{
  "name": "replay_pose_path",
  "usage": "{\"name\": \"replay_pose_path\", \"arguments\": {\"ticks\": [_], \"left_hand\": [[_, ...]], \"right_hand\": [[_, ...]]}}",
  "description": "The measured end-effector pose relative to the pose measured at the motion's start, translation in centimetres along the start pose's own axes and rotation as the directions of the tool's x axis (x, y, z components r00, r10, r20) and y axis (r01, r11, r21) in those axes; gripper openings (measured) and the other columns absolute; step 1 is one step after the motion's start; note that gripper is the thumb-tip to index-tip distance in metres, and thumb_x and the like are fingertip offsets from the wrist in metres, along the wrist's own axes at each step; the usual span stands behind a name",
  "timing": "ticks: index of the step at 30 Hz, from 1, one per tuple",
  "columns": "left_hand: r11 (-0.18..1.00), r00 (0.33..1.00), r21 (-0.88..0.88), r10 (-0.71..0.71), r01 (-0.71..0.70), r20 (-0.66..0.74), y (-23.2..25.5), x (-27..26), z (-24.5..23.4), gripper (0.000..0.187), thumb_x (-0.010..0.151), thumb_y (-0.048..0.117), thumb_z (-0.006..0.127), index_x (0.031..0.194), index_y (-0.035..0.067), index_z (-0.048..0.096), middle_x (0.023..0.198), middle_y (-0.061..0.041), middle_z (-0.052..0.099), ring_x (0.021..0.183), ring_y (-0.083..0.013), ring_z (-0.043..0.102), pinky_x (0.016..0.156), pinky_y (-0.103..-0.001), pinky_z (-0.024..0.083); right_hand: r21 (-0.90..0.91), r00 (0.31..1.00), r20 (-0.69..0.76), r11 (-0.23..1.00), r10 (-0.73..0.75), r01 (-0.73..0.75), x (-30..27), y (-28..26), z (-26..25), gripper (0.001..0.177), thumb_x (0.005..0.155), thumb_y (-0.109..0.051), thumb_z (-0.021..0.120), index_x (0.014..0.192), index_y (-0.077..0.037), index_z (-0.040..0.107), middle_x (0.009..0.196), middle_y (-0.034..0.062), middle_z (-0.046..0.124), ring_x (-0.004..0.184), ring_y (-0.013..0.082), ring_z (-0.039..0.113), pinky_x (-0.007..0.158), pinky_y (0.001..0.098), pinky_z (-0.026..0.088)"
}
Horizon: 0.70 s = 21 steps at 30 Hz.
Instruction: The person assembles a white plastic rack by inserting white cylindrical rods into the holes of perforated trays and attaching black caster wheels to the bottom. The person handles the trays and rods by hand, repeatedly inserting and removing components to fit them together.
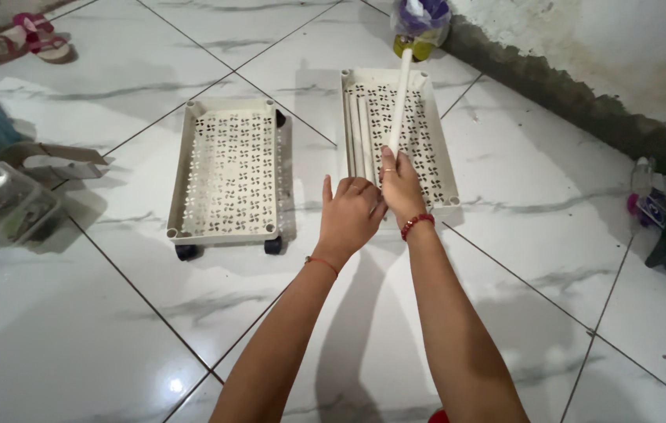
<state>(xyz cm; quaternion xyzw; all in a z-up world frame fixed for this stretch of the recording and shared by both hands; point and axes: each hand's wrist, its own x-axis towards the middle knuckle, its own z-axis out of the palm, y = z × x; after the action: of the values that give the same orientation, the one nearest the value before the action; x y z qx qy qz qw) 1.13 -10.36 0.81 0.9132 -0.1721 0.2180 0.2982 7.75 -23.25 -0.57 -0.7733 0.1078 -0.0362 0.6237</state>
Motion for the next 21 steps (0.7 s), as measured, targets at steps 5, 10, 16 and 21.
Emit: {"name": "replay_pose_path", "arguments": {"ticks": [5, 10, 16, 21], "left_hand": [[0.998, 0.998, 0.03, -0.058, 0.057, 0.039, 0.1, -0.1, 0.6, 0.016, 0.089, 0.027, 0.07, 0.086, 0.012, 0.076, 0.098, -0.001, 0.072, 0.112, -0.0227, 0.062, 0.111, -0.069, 0.031], [0.997, 0.999, 0.067, -0.037, 0.036, 0.011, -1.1, -1.1, 1.1, 0.014, 0.092, 0.022, 0.067, 0.088, 0.013, 0.077, 0.097, -0.001, 0.072, 0.11, -0.0213, 0.064, 0.11, -0.066, 0.035], [0.994, 1.0, 0.11, -0.018, 0.015, 0.018, -1.7, -1.3, 1.8, 0.016, 0.094, 0.026, 0.068, 0.088, 0.014, 0.077, 0.096, -0.001, 0.072, 0.106, -0.0228, 0.066, 0.109, -0.059, 0.041], [0.991, 0.999, 0.132, -0.004, -0.001, 0.035, -1.6, -1.2, 1.6, 0.018, 0.095, 0.026, 0.067, 0.088, 0.013, 0.076, 0.095, -0.002, 0.072, 0.105, -0.0235, 0.066, 0.106, -0.058, 0.043]], "right_hand": [[-0.195, 1.0, -0.016, 0.981, 0.013, -0.016, 2.5, 2.3, -0.3, 0.046, 0.103, -0.041, 0.05, 0.123, -0.001, 0.063, 0.091, 0.0106, 0.068, 0.084, 0.0231, 0.066, 0.076, 0.0376, 0.052], [-0.479, 1.0, 0.0, 0.878, -0.006, 0.006, 3.0, 3.2, -0.7, 0.049, 0.1, -0.042, 0.049, 0.132, -0.006, 0.058, 0.112, 0.0214, 0.072, 0.107, 0.0391, 0.068, 0.094, 0.0478, 0.05], [-0.528, 1.0, 0.002, 0.849, 0.003, -0.001, 2.9, 3.1, -0.2, 0.047, 0.101, -0.04, 0.047, 0.135, -0.008, 0.056, 0.116, 0.0229, 0.07, 0.111, 0.0415, 0.066, 0.096, 0.0498, 0.049], [-0.607, 0.999, -0.011, 0.794, 0.034, -0.034, 2.3, 2.3, 0.3, 0.045, 0.101, -0.038, 0.048, 0.135, -0.01, 0.059, 0.122, 0.0223, 0.069, 0.115, 0.0404, 0.065, 0.099, 0.0501, 0.049]]}}
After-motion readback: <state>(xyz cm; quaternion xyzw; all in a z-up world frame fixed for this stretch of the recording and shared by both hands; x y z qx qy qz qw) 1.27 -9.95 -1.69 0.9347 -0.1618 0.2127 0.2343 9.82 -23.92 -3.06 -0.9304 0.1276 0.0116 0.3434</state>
